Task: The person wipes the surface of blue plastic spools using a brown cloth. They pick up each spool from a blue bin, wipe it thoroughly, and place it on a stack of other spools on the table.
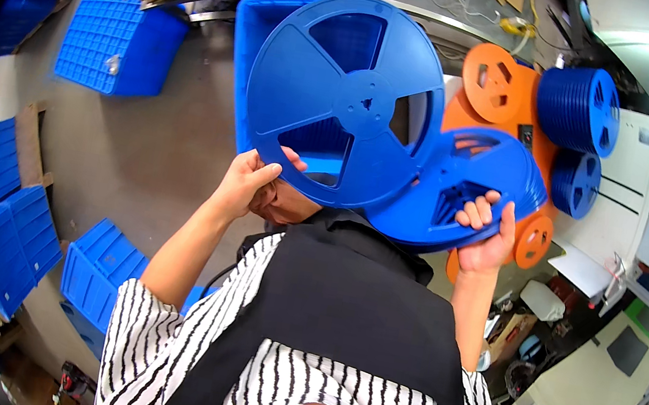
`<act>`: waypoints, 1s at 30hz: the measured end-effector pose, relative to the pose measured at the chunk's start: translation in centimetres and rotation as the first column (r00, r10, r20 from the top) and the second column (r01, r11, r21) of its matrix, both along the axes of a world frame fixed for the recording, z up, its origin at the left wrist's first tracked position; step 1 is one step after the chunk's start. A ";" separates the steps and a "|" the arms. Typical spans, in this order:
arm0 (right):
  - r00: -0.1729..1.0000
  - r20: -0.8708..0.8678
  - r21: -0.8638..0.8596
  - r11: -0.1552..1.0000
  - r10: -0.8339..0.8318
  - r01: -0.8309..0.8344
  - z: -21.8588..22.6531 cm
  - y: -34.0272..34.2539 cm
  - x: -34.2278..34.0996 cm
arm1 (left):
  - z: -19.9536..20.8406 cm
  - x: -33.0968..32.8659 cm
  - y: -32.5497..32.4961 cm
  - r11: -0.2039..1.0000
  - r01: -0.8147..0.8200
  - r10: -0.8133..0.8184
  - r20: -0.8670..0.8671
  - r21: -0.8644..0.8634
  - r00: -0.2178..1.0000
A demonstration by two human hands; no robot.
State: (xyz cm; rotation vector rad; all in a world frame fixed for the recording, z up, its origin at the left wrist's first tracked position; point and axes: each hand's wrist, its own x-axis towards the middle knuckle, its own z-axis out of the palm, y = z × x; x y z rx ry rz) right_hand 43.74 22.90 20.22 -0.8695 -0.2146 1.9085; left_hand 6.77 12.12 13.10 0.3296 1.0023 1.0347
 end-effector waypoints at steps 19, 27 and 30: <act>0.992 0.113 -0.061 0.997 0.059 -0.052 -0.7 -0.4 -0.7 | -5.1 -2.6 -4.1 0.946 -0.313 0.321 0.343 -0.082 0.883; 0.989 0.135 -0.047 0.998 0.055 -0.049 -0.9 -0.9 -0.4 | -8.2 -4.0 -3.7 0.938 -0.331 0.293 -0.276 -0.101 0.915; 0.988 0.141 -0.047 0.998 0.057 -0.051 -1.0 -1.1 -0.7 | -13.6 -4.4 -3.5 0.933 -0.326 0.169 -0.617 -0.150 0.768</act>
